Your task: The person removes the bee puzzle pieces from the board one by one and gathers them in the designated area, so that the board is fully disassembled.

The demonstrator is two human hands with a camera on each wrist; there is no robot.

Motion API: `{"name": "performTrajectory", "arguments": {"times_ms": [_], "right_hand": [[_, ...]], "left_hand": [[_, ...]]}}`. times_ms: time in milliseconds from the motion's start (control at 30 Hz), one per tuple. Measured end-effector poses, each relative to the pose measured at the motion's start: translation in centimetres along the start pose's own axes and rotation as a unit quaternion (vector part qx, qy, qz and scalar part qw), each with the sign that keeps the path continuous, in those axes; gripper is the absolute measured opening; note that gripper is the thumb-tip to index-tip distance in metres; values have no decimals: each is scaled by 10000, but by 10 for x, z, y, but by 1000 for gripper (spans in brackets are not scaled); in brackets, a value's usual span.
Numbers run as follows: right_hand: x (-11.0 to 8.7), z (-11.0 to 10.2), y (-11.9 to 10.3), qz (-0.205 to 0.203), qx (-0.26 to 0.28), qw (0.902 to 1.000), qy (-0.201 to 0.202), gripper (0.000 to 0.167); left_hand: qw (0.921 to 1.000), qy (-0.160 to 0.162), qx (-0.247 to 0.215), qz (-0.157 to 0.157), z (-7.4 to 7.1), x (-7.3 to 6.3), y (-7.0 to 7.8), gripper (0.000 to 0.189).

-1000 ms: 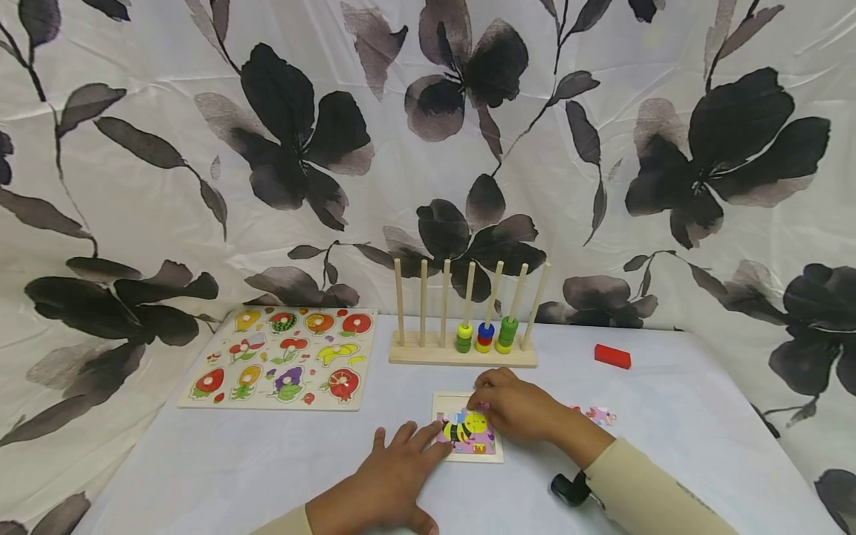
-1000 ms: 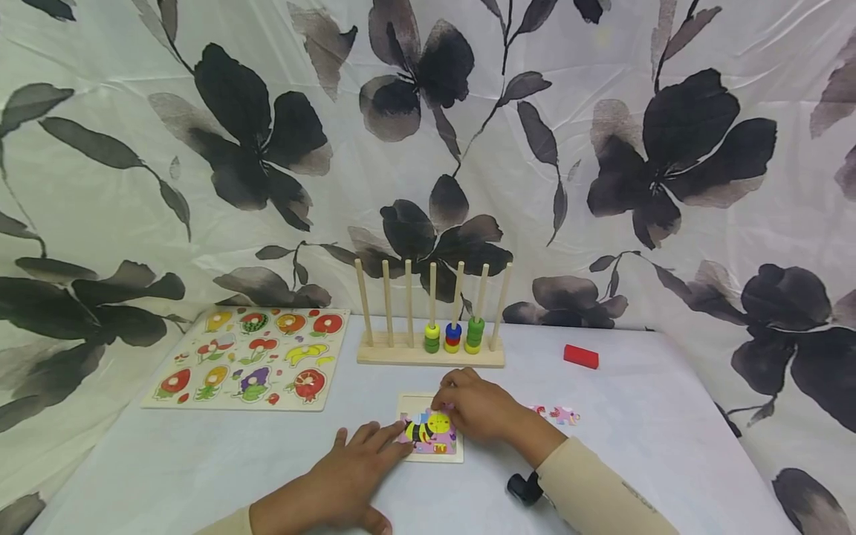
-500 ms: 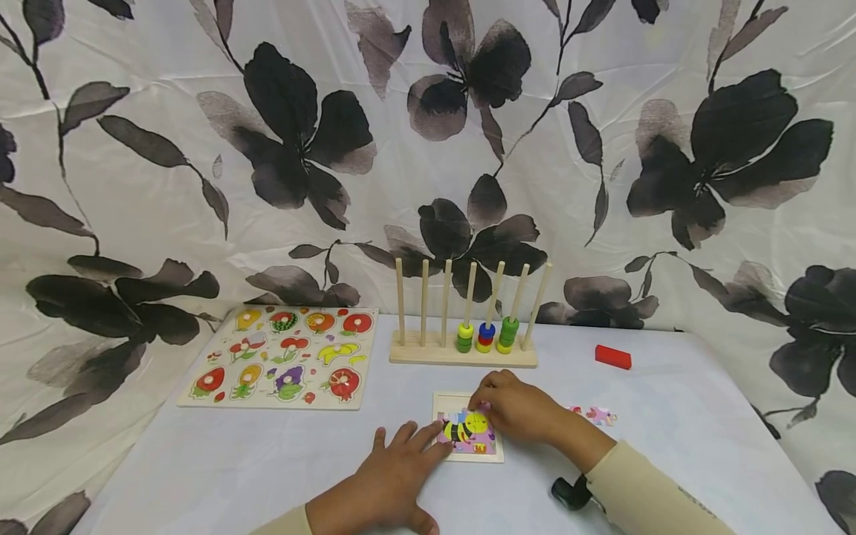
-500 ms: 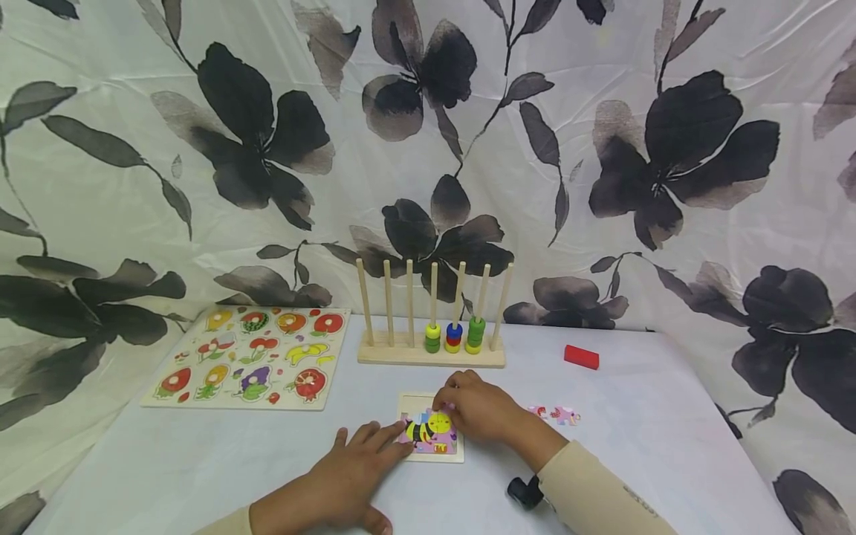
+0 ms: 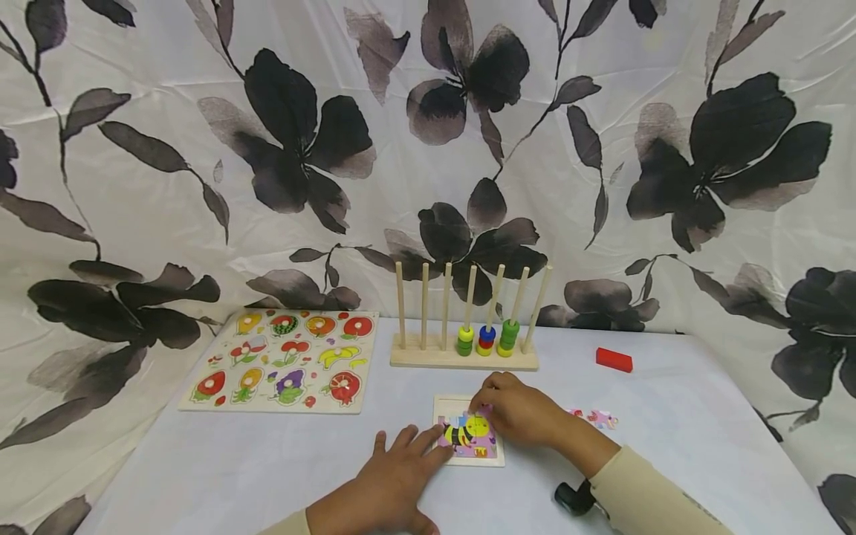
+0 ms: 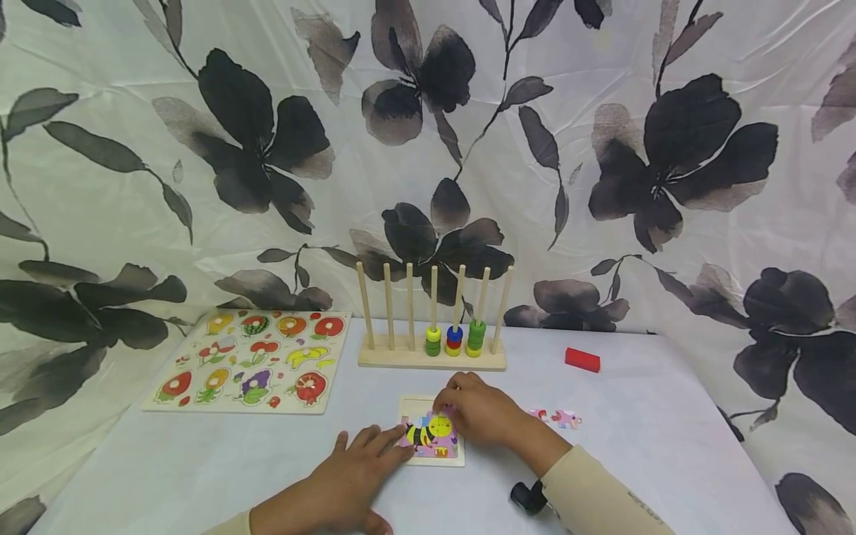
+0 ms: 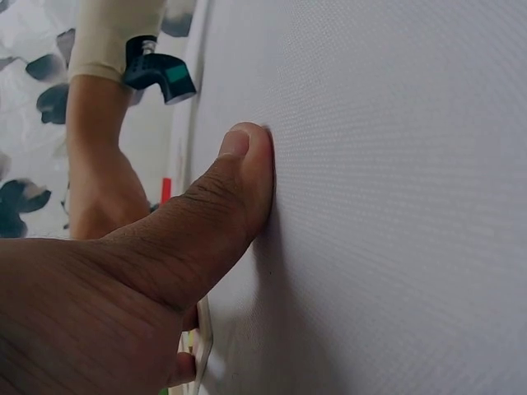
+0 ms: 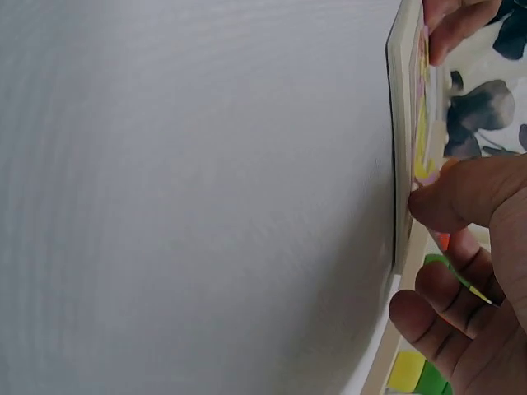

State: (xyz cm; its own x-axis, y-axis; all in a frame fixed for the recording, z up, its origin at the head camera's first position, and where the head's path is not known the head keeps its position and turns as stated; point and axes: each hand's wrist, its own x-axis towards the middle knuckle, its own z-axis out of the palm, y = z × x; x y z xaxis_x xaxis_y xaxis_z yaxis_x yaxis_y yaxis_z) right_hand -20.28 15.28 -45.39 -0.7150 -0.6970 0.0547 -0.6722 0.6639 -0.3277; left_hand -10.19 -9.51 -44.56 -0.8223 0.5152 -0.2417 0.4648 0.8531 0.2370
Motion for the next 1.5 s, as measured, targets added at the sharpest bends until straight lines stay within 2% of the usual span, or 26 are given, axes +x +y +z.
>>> {"name": "performTrajectory", "arguments": {"times_ms": [500, 700, 1000, 1367, 1500], "right_hand": [[-2, -5, 2, 529, -60, 9986, -52, 37], [-11, -9, 6, 563, 36, 9984, 34, 38], [-25, -15, 12, 962, 98, 9953, 77, 38], [-42, -23, 18, 1284, 174, 9915, 122, 39], [-47, -25, 22, 1274, 152, 9916, 166, 38]], "left_hand": [[10000, -38, -47, 3, 2, 2, -1, 104], [9999, -80, -81, -49, 2, 3, 0, 103], [9998, -84, -133, -89, 4, 3, 0, 104], [9998, -12, -168, 41, 4, 3, -1, 103], [9999, -14, -167, 37, 5, 3, -1, 103]]}}
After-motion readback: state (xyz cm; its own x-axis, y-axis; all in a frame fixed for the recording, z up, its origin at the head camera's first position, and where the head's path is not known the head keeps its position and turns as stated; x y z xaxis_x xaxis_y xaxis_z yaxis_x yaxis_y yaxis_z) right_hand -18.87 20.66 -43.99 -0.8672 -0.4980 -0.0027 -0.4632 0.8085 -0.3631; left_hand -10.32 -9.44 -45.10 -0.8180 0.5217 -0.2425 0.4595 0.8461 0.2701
